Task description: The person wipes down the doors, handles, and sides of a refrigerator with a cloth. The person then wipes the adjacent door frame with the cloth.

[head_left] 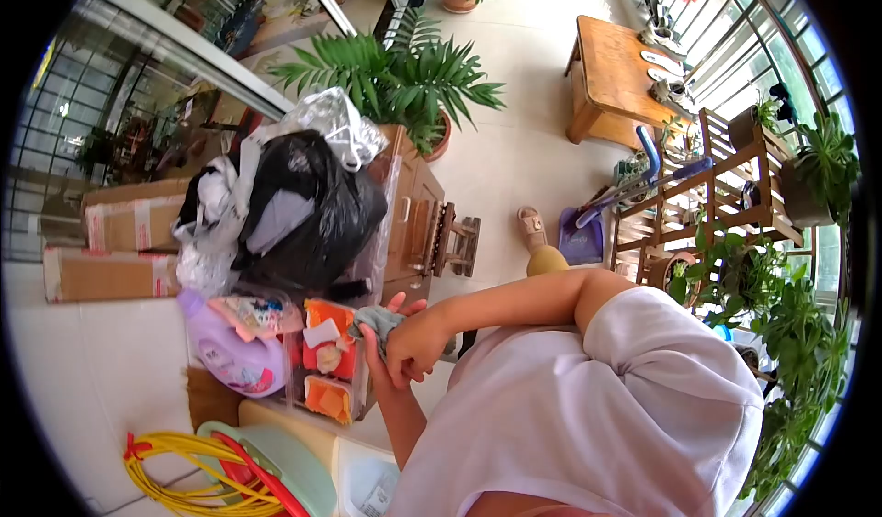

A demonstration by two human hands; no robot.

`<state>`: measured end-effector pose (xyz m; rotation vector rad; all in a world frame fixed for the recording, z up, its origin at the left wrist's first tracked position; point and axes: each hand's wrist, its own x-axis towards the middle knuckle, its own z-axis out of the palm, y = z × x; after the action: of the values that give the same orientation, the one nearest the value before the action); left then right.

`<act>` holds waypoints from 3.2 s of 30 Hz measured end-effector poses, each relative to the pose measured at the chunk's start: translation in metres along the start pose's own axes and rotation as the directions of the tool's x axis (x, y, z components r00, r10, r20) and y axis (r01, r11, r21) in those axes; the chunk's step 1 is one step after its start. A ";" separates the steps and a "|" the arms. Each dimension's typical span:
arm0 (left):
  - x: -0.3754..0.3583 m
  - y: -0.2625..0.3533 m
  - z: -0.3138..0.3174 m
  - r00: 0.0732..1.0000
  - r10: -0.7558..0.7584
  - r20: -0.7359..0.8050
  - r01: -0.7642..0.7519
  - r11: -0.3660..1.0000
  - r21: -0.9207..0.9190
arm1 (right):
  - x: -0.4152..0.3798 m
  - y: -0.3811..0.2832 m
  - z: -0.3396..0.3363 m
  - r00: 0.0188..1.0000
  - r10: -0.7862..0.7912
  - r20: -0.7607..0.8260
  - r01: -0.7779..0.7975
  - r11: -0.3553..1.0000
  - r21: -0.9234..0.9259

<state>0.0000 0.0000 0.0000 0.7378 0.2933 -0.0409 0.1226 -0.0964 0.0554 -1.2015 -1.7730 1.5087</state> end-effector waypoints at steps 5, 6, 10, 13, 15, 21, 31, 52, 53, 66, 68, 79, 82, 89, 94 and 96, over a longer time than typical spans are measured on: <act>0.115 -0.022 0.029 0.996 0.030 0.083 -0.021 0.994 -0.110 | -0.101 0.019 -0.078 0.957 -0.116 -0.267 0.145 0.985 0.091; 0.139 -0.022 0.043 0.995 0.035 0.098 -0.024 0.993 -0.116 | -0.120 0.019 -0.090 0.949 -0.121 -0.291 0.136 0.990 0.033; 0.230 -0.018 0.128 0.988 -0.035 0.150 0.049 0.994 -0.094 | -0.205 0.056 -0.147 0.886 -0.097 -0.454 0.161 0.982 0.104; 0.293 -0.024 0.194 0.977 -0.087 0.197 0.107 0.990 -0.095 | -0.274 0.068 -0.178 0.843 -0.007 -0.539 0.102 0.984 0.147; 0.334 -0.031 0.211 0.964 -0.161 0.212 0.191 0.973 -0.130 | -0.317 0.075 -0.197 0.828 0.000 -0.561 0.140 0.968 0.206; 0.443 -0.064 0.230 0.892 -0.436 0.122 0.453 0.857 -0.246 | -0.415 0.091 -0.238 0.528 0.101 -0.843 0.300 0.907 0.296; 0.579 -0.032 0.305 0.845 -0.483 0.230 0.507 0.861 -0.052 | -0.471 0.163 -0.333 0.451 0.066 -0.890 0.613 0.702 0.363; 0.880 0.139 0.285 0.717 0.570 0.401 -0.634 0.293 0.716 | -0.470 0.308 -0.712 0.574 0.317 -0.755 0.495 0.600 0.629; 0.897 0.138 0.293 0.628 0.592 0.505 -0.623 -0.007 0.782 | -0.471 0.325 -0.723 0.585 0.256 -0.770 0.635 0.446 0.631; 1.051 0.244 0.352 0.760 0.578 0.296 -0.426 0.100 0.899 | -0.521 0.379 -0.950 0.720 0.135 -0.681 0.660 0.170 0.732; 1.076 0.239 0.327 0.853 0.511 0.106 -0.422 0.556 0.716 | -0.510 0.368 -0.975 0.739 0.137 -0.660 0.654 0.090 0.751; 1.230 0.355 0.221 0.951 0.163 -0.262 -0.175 0.984 -0.024 | -0.430 0.379 -1.172 0.912 0.162 -0.378 0.277 0.437 0.856; 1.273 0.390 0.198 0.880 0.197 -0.432 -0.174 0.980 0.094 | -0.393 0.382 -1.222 0.850 0.238 -0.469 0.326 0.461 0.825; 1.317 0.454 0.128 0.792 0.387 -0.471 -0.371 0.919 0.132 | -0.311 0.385 -1.300 0.840 0.299 -0.452 0.309 0.421 0.853; 1.301 0.496 0.102 0.550 0.568 -0.612 -0.439 0.820 0.367 | -0.240 0.384 -1.341 0.932 0.254 -0.260 0.124 0.449 0.885; 1.305 0.512 0.098 0.382 0.516 -0.766 -0.493 0.816 0.303 | -0.214 0.387 -1.359 0.958 0.220 -0.186 0.071 0.446 0.892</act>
<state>1.3465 0.4000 0.0425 0.8076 0.9768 0.9544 1.4655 0.3916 0.0555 -0.8232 -0.4842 1.8251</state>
